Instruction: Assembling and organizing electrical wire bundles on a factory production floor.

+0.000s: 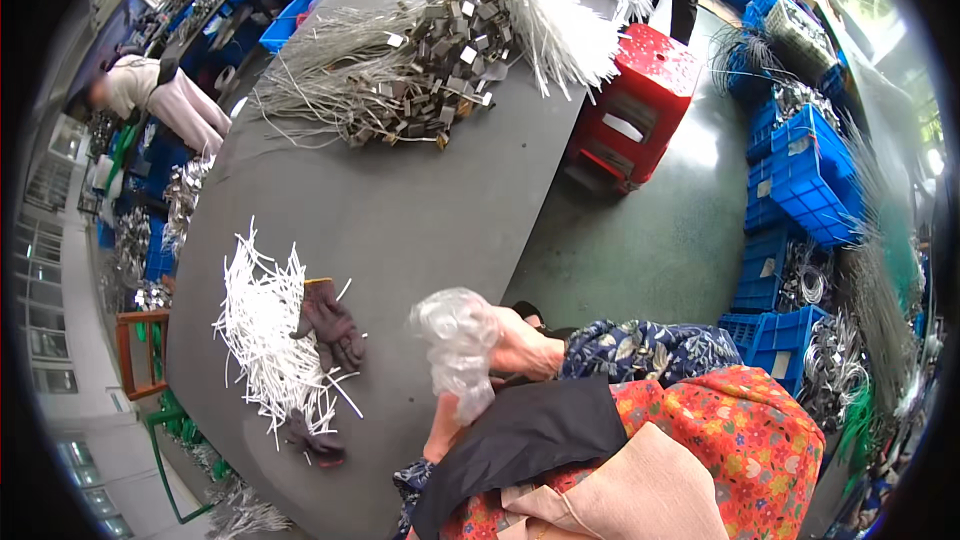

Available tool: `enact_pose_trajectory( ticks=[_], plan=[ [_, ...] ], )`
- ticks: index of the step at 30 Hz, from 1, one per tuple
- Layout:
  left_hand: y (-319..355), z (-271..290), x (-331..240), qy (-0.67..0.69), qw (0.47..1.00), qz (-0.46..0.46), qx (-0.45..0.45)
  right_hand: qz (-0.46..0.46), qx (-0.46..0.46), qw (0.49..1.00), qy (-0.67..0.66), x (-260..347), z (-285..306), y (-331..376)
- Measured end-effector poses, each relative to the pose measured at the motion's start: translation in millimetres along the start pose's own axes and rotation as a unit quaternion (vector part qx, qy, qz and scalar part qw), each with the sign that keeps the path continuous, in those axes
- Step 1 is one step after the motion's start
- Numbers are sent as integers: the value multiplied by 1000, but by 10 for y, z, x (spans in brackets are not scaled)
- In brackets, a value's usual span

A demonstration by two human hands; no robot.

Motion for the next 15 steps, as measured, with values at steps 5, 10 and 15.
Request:
enact_pose_trajectory(
  ticks=[5, 10, 15],
  plan=[
    [-267, 218, 69, -157, 986, -52, 14, -65, -7, 983, 170, 16, 11, 381],
    [-306, 256, 101, -206, 977, -58, 9, -94, 58, 846, 522, -33, 398, 553],
    [-277, 515, 63, -266, 960, -88, -3, -78, 114, 688, 712, 22, 155, 857]
  ],
)
Point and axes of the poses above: each hand's wrist, its own y-axis away from the middle knuckle, its own z-axis out of the back of the hand, x = y × z, the point moved 7 cm from there along -y, towards the middle knuckle, and after that the axes turned 7 degrees about y, right-handed, at the moved point
